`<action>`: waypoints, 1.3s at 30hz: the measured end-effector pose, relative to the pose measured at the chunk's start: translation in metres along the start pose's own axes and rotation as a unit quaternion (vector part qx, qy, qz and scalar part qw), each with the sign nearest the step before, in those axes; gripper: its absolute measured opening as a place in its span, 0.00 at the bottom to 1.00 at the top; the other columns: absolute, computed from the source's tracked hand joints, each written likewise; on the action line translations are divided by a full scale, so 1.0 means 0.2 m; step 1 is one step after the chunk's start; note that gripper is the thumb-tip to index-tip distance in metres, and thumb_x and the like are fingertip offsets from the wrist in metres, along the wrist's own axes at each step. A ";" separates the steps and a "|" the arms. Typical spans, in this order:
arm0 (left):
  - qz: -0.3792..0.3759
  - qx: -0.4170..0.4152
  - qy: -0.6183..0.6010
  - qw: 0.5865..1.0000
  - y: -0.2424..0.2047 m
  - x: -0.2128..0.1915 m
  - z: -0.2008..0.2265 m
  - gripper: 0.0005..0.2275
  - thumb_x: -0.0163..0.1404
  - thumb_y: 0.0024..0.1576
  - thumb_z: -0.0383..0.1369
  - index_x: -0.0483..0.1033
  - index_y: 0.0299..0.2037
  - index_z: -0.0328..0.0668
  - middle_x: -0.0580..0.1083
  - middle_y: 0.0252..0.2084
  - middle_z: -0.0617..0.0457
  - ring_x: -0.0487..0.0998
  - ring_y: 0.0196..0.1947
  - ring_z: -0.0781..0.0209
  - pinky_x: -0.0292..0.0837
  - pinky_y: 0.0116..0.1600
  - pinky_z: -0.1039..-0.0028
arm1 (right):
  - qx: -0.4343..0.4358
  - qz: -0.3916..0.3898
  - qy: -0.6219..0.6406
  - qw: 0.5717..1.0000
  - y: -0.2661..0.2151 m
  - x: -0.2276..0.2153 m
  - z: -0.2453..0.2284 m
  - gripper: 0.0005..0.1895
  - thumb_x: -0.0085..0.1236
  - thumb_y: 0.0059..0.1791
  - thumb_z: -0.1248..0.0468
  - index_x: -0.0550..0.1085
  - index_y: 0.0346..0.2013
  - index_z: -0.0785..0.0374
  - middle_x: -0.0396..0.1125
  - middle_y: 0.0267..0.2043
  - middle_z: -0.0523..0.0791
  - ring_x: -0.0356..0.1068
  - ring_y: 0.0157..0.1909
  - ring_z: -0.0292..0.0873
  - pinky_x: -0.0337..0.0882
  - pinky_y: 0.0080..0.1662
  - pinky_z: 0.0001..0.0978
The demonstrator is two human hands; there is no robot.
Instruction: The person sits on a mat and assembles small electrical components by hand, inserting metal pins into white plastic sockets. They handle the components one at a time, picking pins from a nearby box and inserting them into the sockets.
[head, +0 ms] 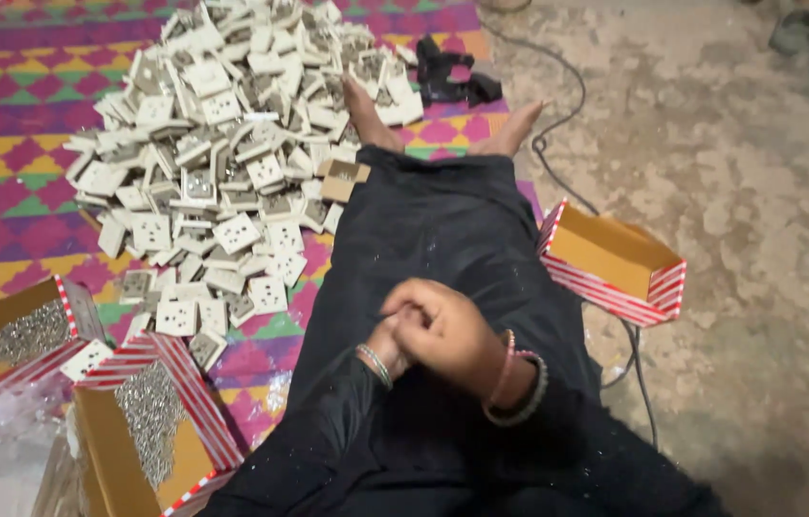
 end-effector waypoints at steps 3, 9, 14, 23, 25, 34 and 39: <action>0.028 -0.001 -0.045 0.999 0.00 0.06 0.01 0.17 0.43 0.59 0.51 0.73 0.31 0.47 0.70 0.21 0.58 0.67 0.14 0.68 0.54 0.16 0.81 | 0.057 0.089 -0.148 0.983 -0.05 -0.08 0.57 0.08 0.61 0.47 0.64 0.78 0.39 0.62 0.72 0.36 0.45 0.74 0.38 0.42 0.72 0.41 0.31; 0.080 -0.046 0.044 0.995 0.10 0.11 -0.03 0.23 0.42 0.62 0.57 0.72 0.32 0.46 0.69 0.20 0.57 0.66 0.13 0.69 0.55 0.17 0.81 | 0.023 0.074 -0.272 0.959 -0.23 -0.09 1.00 0.11 0.64 0.42 0.64 0.82 0.38 0.58 0.71 0.34 0.46 0.70 0.41 0.49 0.69 0.45 0.39; 0.087 -0.071 0.078 0.991 0.15 0.07 -0.07 0.23 0.41 0.61 0.57 0.72 0.31 0.45 0.70 0.20 0.56 0.67 0.13 0.69 0.55 0.16 0.82 | -0.020 0.052 -0.248 0.967 -0.26 -0.11 1.07 0.09 0.65 0.41 0.66 0.80 0.36 0.61 0.70 0.36 0.46 0.69 0.42 0.49 0.69 0.45 0.39; 0.024 -0.073 0.114 0.991 0.13 0.08 -0.08 0.19 0.47 0.63 0.52 0.73 0.32 0.44 0.70 0.22 0.59 0.69 0.16 0.71 0.57 0.17 0.82 | 0.053 0.044 -0.140 0.988 -0.25 -0.11 1.14 0.05 0.65 0.43 0.66 0.80 0.32 0.63 0.70 0.35 0.43 0.71 0.39 0.41 0.71 0.41 0.32; 0.018 -0.078 0.115 0.990 0.12 0.08 -0.08 0.19 0.47 0.63 0.51 0.75 0.33 0.44 0.70 0.22 0.59 0.69 0.16 0.71 0.56 0.17 0.82 | 0.063 0.037 -0.146 0.987 -0.26 -0.10 1.16 0.05 0.64 0.44 0.66 0.80 0.33 0.63 0.69 0.34 0.42 0.70 0.38 0.39 0.70 0.39 0.31; -0.014 -0.043 0.106 0.993 0.11 0.08 -0.05 0.14 0.50 0.61 0.44 0.76 0.34 0.41 0.71 0.25 0.57 0.67 0.18 0.73 0.56 0.18 0.84 | 0.072 0.098 -0.100 0.987 -0.27 -0.14 1.33 0.03 0.62 0.47 0.68 0.79 0.35 0.63 0.67 0.32 0.41 0.66 0.30 0.33 0.67 0.35 0.25; -0.003 -0.024 0.111 0.994 0.15 0.06 -0.07 0.04 0.54 0.59 0.32 0.74 0.36 0.42 0.72 0.28 0.57 0.68 0.20 0.74 0.57 0.20 0.85 | 0.090 0.103 -0.127 0.982 -0.28 -0.14 1.35 0.04 0.61 0.47 0.68 0.80 0.36 0.62 0.69 0.32 0.40 0.68 0.31 0.32 0.69 0.35 0.24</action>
Point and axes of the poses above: each hand's wrist, its own y-axis towards the middle knuckle, its own x-axis out of the palm, z = x × y, the point moved 6 cm from there along y, towards the middle knuckle
